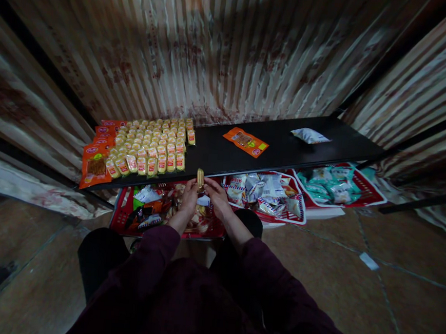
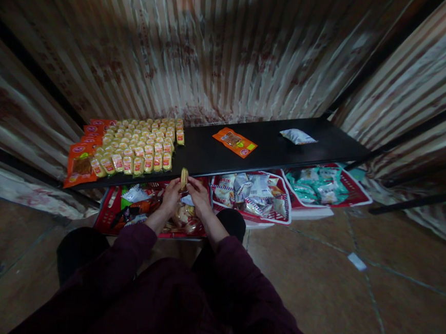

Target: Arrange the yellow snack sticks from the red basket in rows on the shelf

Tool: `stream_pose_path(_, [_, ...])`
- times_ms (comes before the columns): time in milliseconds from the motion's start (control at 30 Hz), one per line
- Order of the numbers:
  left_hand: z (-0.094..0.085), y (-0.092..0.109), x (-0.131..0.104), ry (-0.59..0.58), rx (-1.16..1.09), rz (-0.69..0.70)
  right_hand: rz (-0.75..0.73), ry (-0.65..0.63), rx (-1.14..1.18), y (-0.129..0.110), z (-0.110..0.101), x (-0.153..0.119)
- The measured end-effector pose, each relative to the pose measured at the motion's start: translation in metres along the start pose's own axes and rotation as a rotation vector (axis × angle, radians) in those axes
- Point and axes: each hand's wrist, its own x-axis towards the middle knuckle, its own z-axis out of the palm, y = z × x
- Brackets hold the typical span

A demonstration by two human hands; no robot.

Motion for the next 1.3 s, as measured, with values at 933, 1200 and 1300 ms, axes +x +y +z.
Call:
stream_pose_path(933, [0.001, 0.010, 0.012, 0.041, -0.461, -0.302, -0.028, 0.051, -0.112, 0.016, -0.001, 0.020])
stream_pose_path(1200, [0.006, 0.017, 0.019, 0.060, -0.507, -0.321, -0.188, 0.069, -0.359, 0.017, -0.001, 0.032])
stream_pose_path(1300, [0.006, 0.017, 0.022, 0.047, -0.452, -0.286, -0.285, 0.067, -0.472, 0.012, 0.000, 0.032])
